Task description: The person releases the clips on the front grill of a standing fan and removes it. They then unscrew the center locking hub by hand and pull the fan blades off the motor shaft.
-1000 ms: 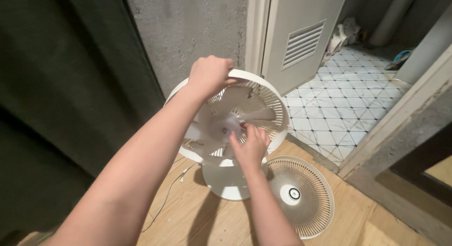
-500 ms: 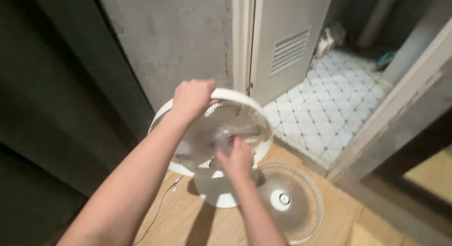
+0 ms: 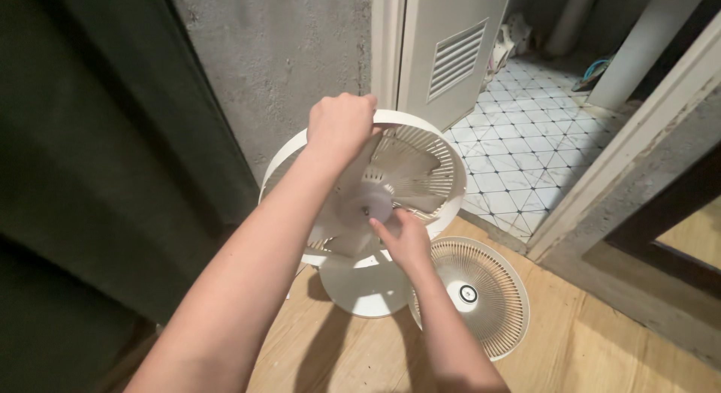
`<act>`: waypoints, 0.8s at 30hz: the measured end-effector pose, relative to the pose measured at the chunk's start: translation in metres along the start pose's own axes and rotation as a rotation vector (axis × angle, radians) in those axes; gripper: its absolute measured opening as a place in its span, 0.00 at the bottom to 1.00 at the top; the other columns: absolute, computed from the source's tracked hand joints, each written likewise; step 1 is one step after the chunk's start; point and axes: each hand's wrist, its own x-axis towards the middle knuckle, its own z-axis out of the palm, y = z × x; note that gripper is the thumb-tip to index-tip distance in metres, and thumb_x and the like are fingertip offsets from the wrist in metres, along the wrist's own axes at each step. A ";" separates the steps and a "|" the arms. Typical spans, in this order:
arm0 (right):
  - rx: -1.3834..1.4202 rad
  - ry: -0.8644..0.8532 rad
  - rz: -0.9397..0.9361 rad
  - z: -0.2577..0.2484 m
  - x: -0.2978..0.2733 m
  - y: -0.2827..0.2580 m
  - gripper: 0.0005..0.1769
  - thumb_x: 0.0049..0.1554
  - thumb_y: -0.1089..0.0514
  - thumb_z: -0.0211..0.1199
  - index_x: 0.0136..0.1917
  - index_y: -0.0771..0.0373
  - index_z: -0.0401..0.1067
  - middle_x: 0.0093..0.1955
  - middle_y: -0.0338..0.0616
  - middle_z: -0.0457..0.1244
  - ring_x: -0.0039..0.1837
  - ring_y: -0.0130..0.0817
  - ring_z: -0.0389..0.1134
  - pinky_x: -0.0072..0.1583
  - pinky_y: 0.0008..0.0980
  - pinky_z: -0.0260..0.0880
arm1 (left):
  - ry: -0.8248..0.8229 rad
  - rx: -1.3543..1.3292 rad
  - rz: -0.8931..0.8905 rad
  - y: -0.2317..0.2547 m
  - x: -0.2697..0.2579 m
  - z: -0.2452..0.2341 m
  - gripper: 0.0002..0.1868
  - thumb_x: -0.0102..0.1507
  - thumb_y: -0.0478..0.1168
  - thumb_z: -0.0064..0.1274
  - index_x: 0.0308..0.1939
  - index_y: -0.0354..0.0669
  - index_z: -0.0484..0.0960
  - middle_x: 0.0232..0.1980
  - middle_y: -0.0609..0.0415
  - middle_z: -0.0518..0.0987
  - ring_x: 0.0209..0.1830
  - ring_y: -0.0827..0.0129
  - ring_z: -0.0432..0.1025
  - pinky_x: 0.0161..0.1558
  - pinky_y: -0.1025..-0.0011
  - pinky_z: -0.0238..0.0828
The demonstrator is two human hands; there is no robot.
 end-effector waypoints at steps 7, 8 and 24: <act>-0.106 0.456 -0.222 -0.006 -0.025 -0.044 0.29 0.47 0.51 0.76 0.54 0.67 0.67 0.55 0.54 0.61 0.59 0.54 0.63 0.61 0.46 0.64 | -0.054 -0.033 -0.034 0.003 0.003 0.002 0.21 0.55 0.58 0.67 0.38 0.46 0.86 0.34 0.42 0.84 0.37 0.47 0.80 0.37 0.54 0.78; -0.007 0.465 -0.169 -0.006 -0.019 -0.052 0.31 0.48 0.50 0.76 0.56 0.69 0.66 0.55 0.56 0.61 0.59 0.52 0.64 0.61 0.46 0.65 | -0.052 -0.032 -0.039 0.003 0.004 0.003 0.21 0.55 0.58 0.67 0.38 0.46 0.86 0.34 0.42 0.84 0.37 0.47 0.80 0.37 0.54 0.78; 0.312 0.282 0.478 0.002 0.067 -0.035 0.45 0.49 0.52 0.73 0.65 0.83 0.55 0.58 0.68 0.64 0.57 0.53 0.70 0.58 0.43 0.71 | -0.080 -0.062 -0.084 0.005 0.008 0.015 0.11 0.60 0.48 0.60 0.41 0.48 0.87 0.40 0.41 0.84 0.42 0.46 0.80 0.42 0.53 0.78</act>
